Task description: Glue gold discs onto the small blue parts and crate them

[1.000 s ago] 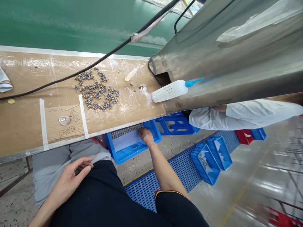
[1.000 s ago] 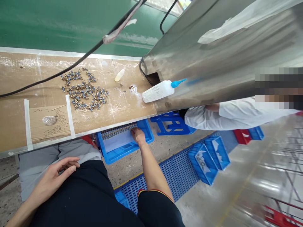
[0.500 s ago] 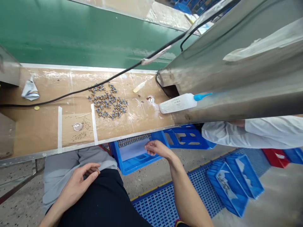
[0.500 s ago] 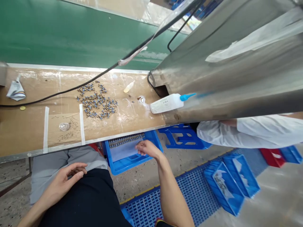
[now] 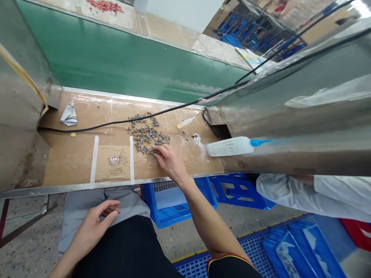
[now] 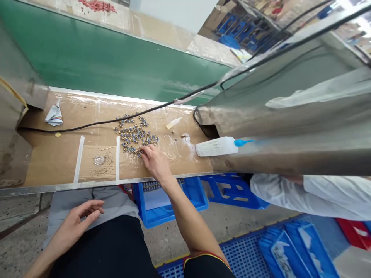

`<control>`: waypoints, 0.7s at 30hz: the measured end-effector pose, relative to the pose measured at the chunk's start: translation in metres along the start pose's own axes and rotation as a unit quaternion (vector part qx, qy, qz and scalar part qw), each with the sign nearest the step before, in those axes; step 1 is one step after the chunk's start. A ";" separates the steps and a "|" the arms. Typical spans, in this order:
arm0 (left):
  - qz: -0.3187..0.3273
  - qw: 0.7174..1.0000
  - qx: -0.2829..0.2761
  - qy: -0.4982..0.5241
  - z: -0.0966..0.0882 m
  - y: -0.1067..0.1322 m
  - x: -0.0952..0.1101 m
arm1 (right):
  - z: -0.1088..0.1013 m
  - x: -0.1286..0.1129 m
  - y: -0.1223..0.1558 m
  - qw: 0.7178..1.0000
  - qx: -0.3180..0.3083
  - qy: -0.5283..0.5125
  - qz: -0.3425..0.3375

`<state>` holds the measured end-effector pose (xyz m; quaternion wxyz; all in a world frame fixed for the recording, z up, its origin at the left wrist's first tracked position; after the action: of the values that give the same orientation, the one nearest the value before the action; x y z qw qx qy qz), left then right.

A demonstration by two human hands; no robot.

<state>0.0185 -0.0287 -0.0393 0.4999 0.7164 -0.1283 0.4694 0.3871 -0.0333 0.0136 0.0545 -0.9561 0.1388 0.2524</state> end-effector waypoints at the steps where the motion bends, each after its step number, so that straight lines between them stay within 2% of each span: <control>1: -0.003 1.000 0.009 0.006 -0.004 0.001 -0.005 | 0.000 -0.001 0.001 1.000 -0.005 0.006 -0.003; 5: -0.003 0.999 0.031 0.018 -0.013 0.002 -0.016 | -0.005 -0.012 0.002 1.000 0.017 -0.006 -0.015; 9: 0.008 0.999 0.045 0.008 -0.024 0.004 -0.008 | 0.006 -0.034 -0.006 0.998 0.010 0.010 -0.053; 12: 0.007 0.997 0.078 0.005 -0.043 0.014 0.000 | 0.017 -0.043 -0.011 0.996 -0.012 0.046 -0.080; 14: -0.003 0.992 0.127 0.007 -0.064 0.028 0.000 | 0.020 -0.044 -0.014 0.993 -0.032 0.073 -0.091; 17: -0.028 0.972 0.231 0.016 -0.104 0.058 -0.007 | 0.021 -0.044 -0.021 0.986 -0.054 0.116 -0.111; 21: -0.063 0.914 0.398 0.048 -0.157 0.110 -0.014 | 0.020 -0.046 -0.027 0.972 -0.082 0.161 -0.149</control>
<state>-0.1465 0.0477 0.0239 0.2073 0.8392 0.1390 0.4832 0.3471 0.0074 0.0205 -0.0097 -0.9952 -0.0199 0.0949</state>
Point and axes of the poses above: each hand's wrist, its own y-axis away from the middle knuckle, its own z-axis out of the palm, x = y × z, the point moved 5 cm from there along -y, towards the middle knuckle, and after that the axes turned 1 degree about -z, right-handed, at the moved point
